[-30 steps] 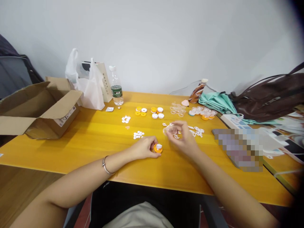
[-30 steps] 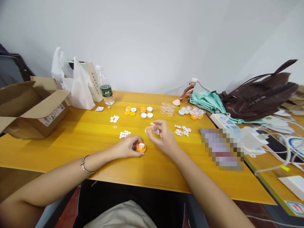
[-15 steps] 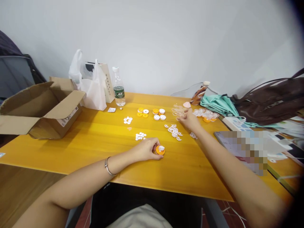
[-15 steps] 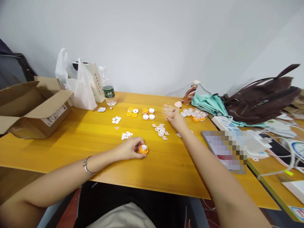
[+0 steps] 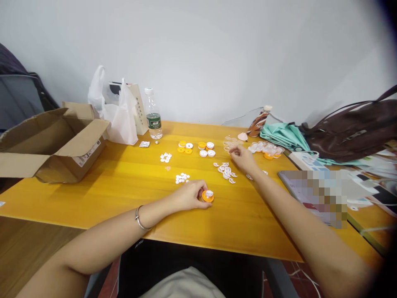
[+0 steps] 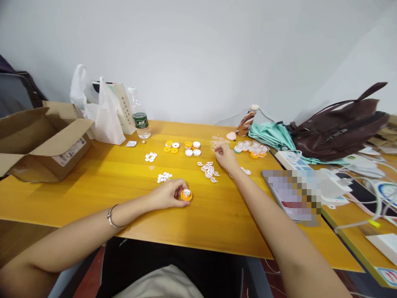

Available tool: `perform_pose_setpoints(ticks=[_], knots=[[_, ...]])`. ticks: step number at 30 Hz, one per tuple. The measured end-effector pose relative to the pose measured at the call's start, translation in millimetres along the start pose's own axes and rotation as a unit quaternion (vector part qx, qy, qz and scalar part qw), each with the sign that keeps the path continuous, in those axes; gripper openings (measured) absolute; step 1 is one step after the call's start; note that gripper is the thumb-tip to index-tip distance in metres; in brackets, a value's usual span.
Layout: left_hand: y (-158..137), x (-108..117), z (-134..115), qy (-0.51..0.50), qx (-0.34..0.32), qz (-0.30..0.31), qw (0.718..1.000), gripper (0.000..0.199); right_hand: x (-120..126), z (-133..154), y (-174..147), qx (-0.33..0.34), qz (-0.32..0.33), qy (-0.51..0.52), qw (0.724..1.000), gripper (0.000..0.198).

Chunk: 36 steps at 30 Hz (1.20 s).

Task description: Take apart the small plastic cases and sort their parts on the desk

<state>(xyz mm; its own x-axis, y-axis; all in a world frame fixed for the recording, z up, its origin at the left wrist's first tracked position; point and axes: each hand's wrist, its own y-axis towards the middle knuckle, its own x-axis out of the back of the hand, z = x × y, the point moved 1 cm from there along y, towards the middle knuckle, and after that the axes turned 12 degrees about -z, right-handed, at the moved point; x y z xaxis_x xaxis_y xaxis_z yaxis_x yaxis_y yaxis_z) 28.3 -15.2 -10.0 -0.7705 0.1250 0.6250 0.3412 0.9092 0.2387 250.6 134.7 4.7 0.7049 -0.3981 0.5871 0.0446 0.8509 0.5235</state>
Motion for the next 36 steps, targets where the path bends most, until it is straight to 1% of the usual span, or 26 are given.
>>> perform_pose_setpoints(ticks=[2, 3, 4, 5, 7, 8, 9, 11, 12, 13, 14, 15, 17, 18, 19, 20, 22, 25, 28, 30, 32, 34, 36], knots=[[0, 0, 0, 0.001, -0.002, -0.001, 1.000, 0.029, 4, 12, -6, -0.001, 0.002, 0.029, 1.000, 0.009], [0, 1, -1, 0.000, -0.003, -0.002, 1.000, 0.029, 7, 21, -13, 0.006, 0.019, 0.052, 0.998, 0.009], [0, 1, -1, -0.002, -0.003, -0.003, 1.000, 0.029, 10, 31, -22, 0.018, 0.050, 0.077, 0.996, 0.011], [0, 1, -2, -0.002, -0.003, -0.002, 1.000, 0.029, 14, 42, -33, 0.043, 0.107, 0.099, 0.988, 0.014], [0, 2, -3, -0.004, -0.003, 0.002, 1.000, 0.029, 21, 63, -60, 0.104, 0.224, 0.137, 0.959, 0.023], [0, 2, -3, -0.004, -0.003, 0.003, 1.000, 0.029, 25, 72, -73, 0.133, 0.265, 0.146, 0.944, 0.027], [0, 3, -4, -0.004, -0.004, 0.003, 1.000, 0.029, 27, 79, -85, 0.158, 0.287, 0.148, 0.933, 0.027], [1, 3, -4, -0.005, -0.005, 0.001, 1.000, 0.029, 29, 87, -105, 0.194, 0.310, 0.141, 0.920, 0.016], [1, 4, -4, -0.003, -0.004, -0.002, 1.000, 0.029, 28, 89, -111, 0.207, 0.310, 0.137, 0.918, 0.012], [1, 3, -4, 0.000, 0.000, -0.004, 1.000, 0.028, 28, 91, -115, 0.217, 0.299, 0.138, 0.919, 0.011], [1, 3, -4, 0.003, 0.005, -0.005, 1.000, 0.027, 29, 92, -115, 0.221, 0.272, 0.143, 0.926, 0.012], [1, 3, -4, 0.004, 0.012, -0.003, 1.000, 0.027, 30, 93, -114, 0.219, 0.230, 0.151, 0.936, 0.013], [0, 1, -3, 0.001, 0.019, 0.001, 1.000, 0.028, 35, 96, -106, 0.193, 0.122, 0.169, 0.959, 0.011], [0, 1, -3, -0.004, 0.018, 0.003, 1.000, 0.029, 37, 98, -101, 0.172, 0.079, 0.176, 0.966, 0.011], [-1, 0, -3, -0.006, 0.015, 0.003, 1.000, 0.029, 39, 100, -96, 0.153, 0.057, 0.186, 0.969, 0.012], [-2, 0, -3, -0.006, 0.009, 0.000, 1.000, 0.028, 39, 102, -92, 0.136, 0.056, 0.202, 0.968, 0.013], [-3, 0, -4, 0.003, -0.005, -0.007, 1.000, 0.027, 36, 104, -87, 0.109, 0.089, 0.248, 0.958, 0.015], [-4, 1, -4, 0.021, -0.036, -0.015, 0.999, 0.025, 25, 103, -87, 0.063, 0.127, 0.307, 0.941, 0.018], [-4, 3, -5, 0.027, -0.069, -0.008, 0.997, 0.027, 14, 99, -92, 0.021, 0.135, 0.347, 0.928, 0.021], [-5, 4, -6, 0.023, -0.088, 0.008, 0.996, 0.028, 11, 97, -94, 0.001, 0.131, 0.377, 0.917, 0.023], [-6, 6, -6, 0.018, -0.099, 0.025, 0.995, 0.034, 11, 98, -95, -0.012, 0.138, 0.398, 0.907, 0.021], [-6, 9, -7, 0.008, -0.099, 0.037, 0.994, 0.044, 12, 99, -95, -0.017, 0.158, 0.406, 0.900, 0.020], [-5, 14, -7, -0.011, -0.085, 0.028, 0.996, 0.050, 13, 101, -94, -0.019, 0.178, 0.404, 0.897, 0.021]])
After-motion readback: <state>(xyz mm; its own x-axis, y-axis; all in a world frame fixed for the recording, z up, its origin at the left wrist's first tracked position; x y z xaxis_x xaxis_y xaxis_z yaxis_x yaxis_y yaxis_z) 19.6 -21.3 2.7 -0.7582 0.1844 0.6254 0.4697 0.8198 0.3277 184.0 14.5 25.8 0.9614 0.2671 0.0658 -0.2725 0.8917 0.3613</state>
